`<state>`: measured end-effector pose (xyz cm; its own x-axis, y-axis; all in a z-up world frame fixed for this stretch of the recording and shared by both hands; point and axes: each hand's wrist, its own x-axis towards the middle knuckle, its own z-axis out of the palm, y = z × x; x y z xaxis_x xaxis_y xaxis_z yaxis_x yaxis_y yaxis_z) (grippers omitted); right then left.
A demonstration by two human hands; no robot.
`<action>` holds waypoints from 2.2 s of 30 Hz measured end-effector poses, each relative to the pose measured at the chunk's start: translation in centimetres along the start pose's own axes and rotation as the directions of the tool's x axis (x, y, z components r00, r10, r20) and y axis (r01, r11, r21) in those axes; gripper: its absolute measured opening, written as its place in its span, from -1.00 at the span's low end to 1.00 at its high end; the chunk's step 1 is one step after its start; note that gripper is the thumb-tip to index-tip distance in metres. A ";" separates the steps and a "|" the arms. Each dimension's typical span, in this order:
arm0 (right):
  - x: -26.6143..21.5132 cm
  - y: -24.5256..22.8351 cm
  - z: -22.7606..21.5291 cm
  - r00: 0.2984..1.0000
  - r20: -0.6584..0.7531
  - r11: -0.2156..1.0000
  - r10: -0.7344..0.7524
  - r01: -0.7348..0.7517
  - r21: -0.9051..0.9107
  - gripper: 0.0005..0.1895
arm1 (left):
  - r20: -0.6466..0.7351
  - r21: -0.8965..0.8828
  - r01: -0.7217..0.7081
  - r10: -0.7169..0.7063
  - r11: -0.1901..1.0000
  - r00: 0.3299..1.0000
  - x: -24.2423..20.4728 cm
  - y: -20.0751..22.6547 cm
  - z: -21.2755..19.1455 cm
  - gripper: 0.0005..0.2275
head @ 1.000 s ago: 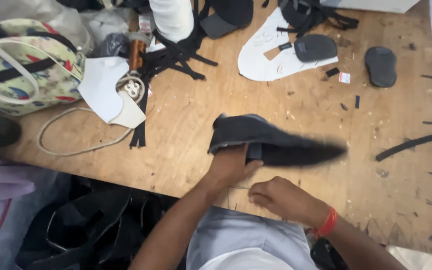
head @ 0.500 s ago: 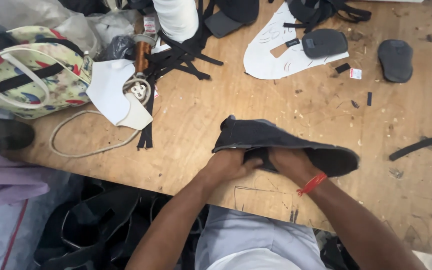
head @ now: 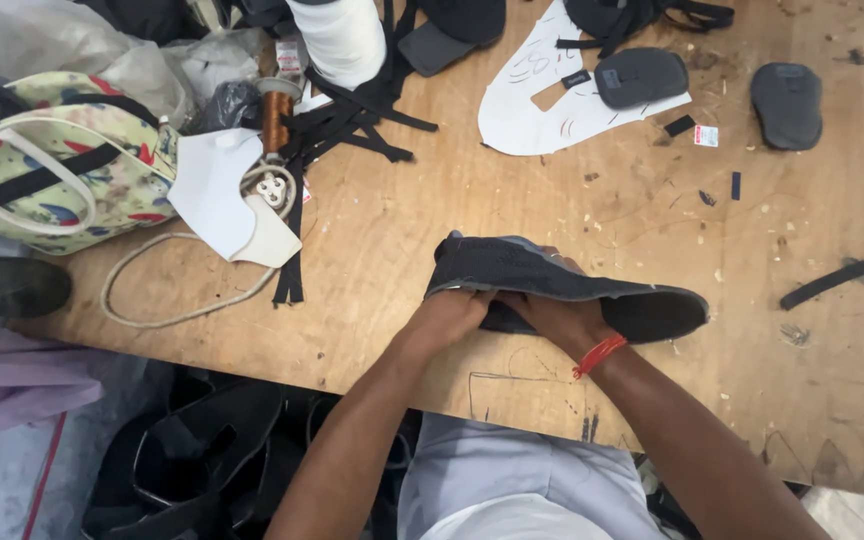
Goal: The person assembles a black shoe by hand on a wooden workbench. They insert a white insole into the shoe, press it down, and repeatedly adjust the shoe's upper and edges to ensure a proper fit. The person handles the shoe multiple times, turning it over and manipulating the fabric.
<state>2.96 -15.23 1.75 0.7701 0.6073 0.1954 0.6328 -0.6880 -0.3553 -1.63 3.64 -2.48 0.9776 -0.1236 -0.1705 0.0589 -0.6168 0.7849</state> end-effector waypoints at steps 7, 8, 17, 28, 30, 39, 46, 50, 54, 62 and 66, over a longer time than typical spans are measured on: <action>-0.1 3.1 4.1 0.991 -0.136 0.998 0.011 -0.018 -0.053 -0.69 | 0.019 0.073 0.042 -0.043 0.996 0.999 -1.2 1.4 -0.6 -0.55; -0.1 2.9 4.0 0.986 -0.164 0.999 0.035 -0.033 0.012 -0.69 | 0.011 0.071 0.005 -0.005 0.997 1.000 -1.4 1.0 -0.5 -0.57; 0.9 5.4 -0.3 0.988 0.096 0.879 -0.119 0.060 0.474 -0.65 | -0.098 0.190 -0.155 0.176 0.969 0.979 -0.8 -0.1 2.4 -0.65; -2.9 5.3 0.9 0.992 0.005 0.992 -0.127 0.127 0.019 -0.74 | -0.096 0.643 -0.203 0.341 0.738 0.935 -2.9 0.8 6.0 -0.65; -3.9 4.4 -0.8 0.968 0.038 0.919 -0.247 0.247 -0.307 -0.68 | -0.048 0.677 -0.189 0.299 0.712 0.953 -3.2 2.8 4.8 -0.57; -4.0 1.9 -3.3 0.982 0.147 0.990 -0.122 0.130 -0.047 -0.63 | 0.039 0.578 -0.326 0.373 0.748 0.927 -5.5 4.7 2.3 -0.30; -5.4 1.5 -4.6 0.880 0.224 0.908 -0.419 0.402 0.119 -0.52 | 0.048 0.630 -0.296 0.344 0.718 0.938 -3.8 5.4 2.6 -0.24; -2.8 1.9 -4.6 0.937 0.302 0.984 -0.177 0.173 0.042 -0.63 | 0.111 0.603 -0.299 0.293 0.740 0.950 -3.9 6.7 2.1 -0.22; -1.3 6.1 -0.5 0.986 0.021 0.967 -0.165 0.166 -0.196 -0.53 | 0.049 0.503 -0.453 0.499 0.736 0.865 -5.4 4.1 2.2 -0.13; -3.4 0.9 3.7 0.969 0.236 0.980 -0.077 0.117 -0.162 -0.48 | 0.119 0.383 -0.432 0.420 0.817 0.900 -6.8 4.7 2.9 -0.16; -3.1 -0.4 2.3 0.982 0.158 0.956 -0.101 0.052 0.290 -0.39 | 0.269 0.355 -0.388 0.304 0.851 0.914 -6.5 6.4 1.1 -0.39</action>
<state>0.14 -15.97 -0.79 0.6796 0.7288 0.0837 0.6210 -0.5108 -0.5946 -7.84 -0.37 3.03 0.8566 -0.5101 -0.0774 -0.4009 -0.7526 0.5224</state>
